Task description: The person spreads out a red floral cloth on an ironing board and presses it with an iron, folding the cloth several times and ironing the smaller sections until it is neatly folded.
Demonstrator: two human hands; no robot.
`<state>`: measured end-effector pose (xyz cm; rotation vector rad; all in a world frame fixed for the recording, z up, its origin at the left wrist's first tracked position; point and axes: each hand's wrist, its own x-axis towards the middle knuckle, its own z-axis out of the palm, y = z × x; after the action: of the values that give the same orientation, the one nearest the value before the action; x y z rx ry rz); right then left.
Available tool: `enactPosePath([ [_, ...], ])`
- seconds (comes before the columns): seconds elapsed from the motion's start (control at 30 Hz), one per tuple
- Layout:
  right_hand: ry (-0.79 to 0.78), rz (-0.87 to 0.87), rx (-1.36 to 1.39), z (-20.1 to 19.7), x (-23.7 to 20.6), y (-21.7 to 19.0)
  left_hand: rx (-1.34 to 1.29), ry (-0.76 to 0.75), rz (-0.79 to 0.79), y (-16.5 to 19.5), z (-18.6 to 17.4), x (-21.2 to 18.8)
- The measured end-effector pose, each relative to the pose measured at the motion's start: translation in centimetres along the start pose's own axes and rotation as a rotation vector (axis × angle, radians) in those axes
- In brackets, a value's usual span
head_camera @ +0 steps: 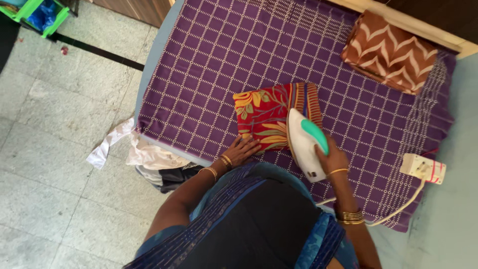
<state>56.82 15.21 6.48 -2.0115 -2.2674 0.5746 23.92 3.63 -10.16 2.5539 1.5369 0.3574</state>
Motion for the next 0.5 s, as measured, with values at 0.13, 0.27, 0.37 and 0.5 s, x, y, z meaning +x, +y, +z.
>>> enactPosePath([
  [0.13,0.108,-0.039,0.101,-2.1,0.3,-1.2,-0.054,0.014,-0.005,0.2,-0.2,0.3],
  [0.27,-0.08,0.005,-0.09,-1.1,2.4,-5.5,-0.031,0.042,-0.018,0.3,0.0,0.1],
  [0.37,0.02,-0.249,-0.013,0.7,3.7,-8.7,-0.035,0.021,-0.016,0.3,0.1,-0.5],
  [0.5,-0.05,-0.186,-0.014,0.7,7.6,-11.7,-0.043,-0.007,-0.039,0.6,-0.1,-1.0],
])
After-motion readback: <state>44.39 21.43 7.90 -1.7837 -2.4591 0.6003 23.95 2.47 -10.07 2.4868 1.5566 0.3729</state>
